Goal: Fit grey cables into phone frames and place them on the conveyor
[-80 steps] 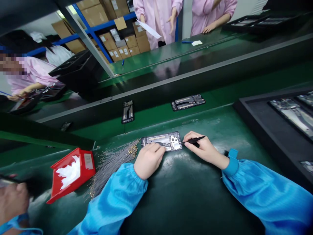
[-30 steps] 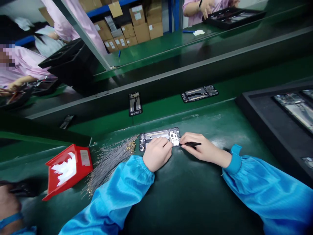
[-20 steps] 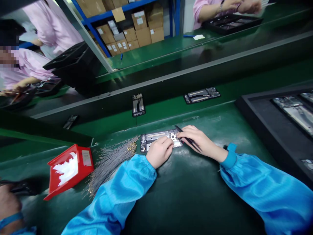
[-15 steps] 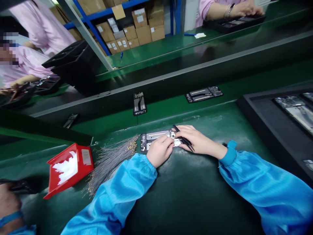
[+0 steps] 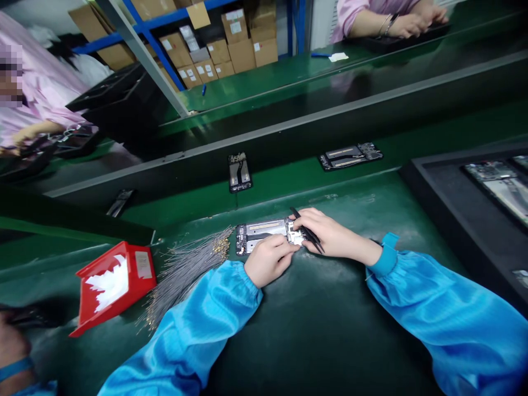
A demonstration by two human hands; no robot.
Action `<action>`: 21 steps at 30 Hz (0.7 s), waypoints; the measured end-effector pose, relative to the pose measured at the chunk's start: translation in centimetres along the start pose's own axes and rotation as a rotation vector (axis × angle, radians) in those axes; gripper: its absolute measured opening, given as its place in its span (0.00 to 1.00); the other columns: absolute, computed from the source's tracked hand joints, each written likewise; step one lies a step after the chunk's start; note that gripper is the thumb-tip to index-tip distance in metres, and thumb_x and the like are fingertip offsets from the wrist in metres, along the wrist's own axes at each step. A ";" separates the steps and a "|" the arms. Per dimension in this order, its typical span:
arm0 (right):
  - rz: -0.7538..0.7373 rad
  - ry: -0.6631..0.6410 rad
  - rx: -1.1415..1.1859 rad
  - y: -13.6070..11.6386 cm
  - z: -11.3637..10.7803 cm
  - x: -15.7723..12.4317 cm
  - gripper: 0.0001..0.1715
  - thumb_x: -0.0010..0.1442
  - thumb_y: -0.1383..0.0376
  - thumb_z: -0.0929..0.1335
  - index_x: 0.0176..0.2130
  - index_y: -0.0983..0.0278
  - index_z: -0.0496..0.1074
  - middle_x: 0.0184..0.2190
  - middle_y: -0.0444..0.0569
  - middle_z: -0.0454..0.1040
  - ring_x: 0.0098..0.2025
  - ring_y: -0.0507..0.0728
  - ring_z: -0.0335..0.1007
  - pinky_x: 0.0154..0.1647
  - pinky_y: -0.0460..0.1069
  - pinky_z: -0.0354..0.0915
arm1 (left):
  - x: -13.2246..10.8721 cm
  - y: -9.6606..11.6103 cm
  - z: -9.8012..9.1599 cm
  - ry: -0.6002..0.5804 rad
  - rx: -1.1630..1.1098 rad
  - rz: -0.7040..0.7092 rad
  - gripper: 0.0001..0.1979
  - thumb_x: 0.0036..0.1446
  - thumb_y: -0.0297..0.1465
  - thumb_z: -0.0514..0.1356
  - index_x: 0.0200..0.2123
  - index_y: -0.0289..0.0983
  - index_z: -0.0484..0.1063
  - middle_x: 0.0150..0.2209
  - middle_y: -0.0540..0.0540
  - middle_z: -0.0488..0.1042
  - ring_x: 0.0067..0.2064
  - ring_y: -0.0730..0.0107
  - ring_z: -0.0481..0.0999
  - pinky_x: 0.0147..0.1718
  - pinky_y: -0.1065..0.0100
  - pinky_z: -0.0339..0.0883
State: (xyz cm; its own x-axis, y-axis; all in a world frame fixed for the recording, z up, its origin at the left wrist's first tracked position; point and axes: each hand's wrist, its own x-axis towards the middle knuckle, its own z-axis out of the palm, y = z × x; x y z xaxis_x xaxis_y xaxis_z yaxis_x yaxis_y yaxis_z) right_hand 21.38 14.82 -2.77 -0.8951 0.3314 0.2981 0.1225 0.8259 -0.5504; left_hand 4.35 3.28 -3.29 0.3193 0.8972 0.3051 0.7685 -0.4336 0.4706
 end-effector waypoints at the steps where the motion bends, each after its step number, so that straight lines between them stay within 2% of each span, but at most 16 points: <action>1: 0.000 -0.001 0.008 0.1 0.0 0.0 0.20 0.48 0.71 0.65 0.43 0.62 0.62 0.44 0.54 0.65 0.50 0.61 0.56 0.48 0.57 0.59 | 0.0 0.0 0.0 -0.004 0.004 0.000 0.11 0.57 0.26 0.51 0.39 0.36 0.72 0.28 0.47 0.67 0.31 0.73 0.68 0.32 0.71 0.65; 14: 0.105 -0.158 -0.060 -0.7 -0.7 1.7 0.20 0.46 0.69 0.64 0.42 0.62 0.60 0.39 0.52 0.61 0.41 0.60 0.55 0.40 0.56 0.58 | 0.2 0.4 0.1 -0.029 0.118 0.062 0.13 0.56 0.25 0.48 0.39 0.36 0.71 0.28 0.46 0.67 0.31 0.71 0.67 0.32 0.69 0.65; 21: 0.101 -0.149 -0.040 -0.3 -0.7 1.4 0.22 0.46 0.70 0.64 0.43 0.61 0.59 0.41 0.52 0.60 0.42 0.61 0.55 0.41 0.55 0.57 | 0.2 -0.2 -1.1 -0.068 0.207 0.109 0.13 0.58 0.26 0.48 0.40 0.37 0.71 0.28 0.47 0.68 0.32 0.70 0.67 0.33 0.68 0.64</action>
State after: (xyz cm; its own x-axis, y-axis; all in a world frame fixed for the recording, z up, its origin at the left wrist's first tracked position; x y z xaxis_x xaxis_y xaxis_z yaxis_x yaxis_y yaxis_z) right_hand 20.39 15.38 -1.69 -0.9307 0.3449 0.1220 0.2296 0.8104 -0.5391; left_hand 3.66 3.42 -2.36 0.4376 0.8528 0.2850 0.8227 -0.5077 0.2558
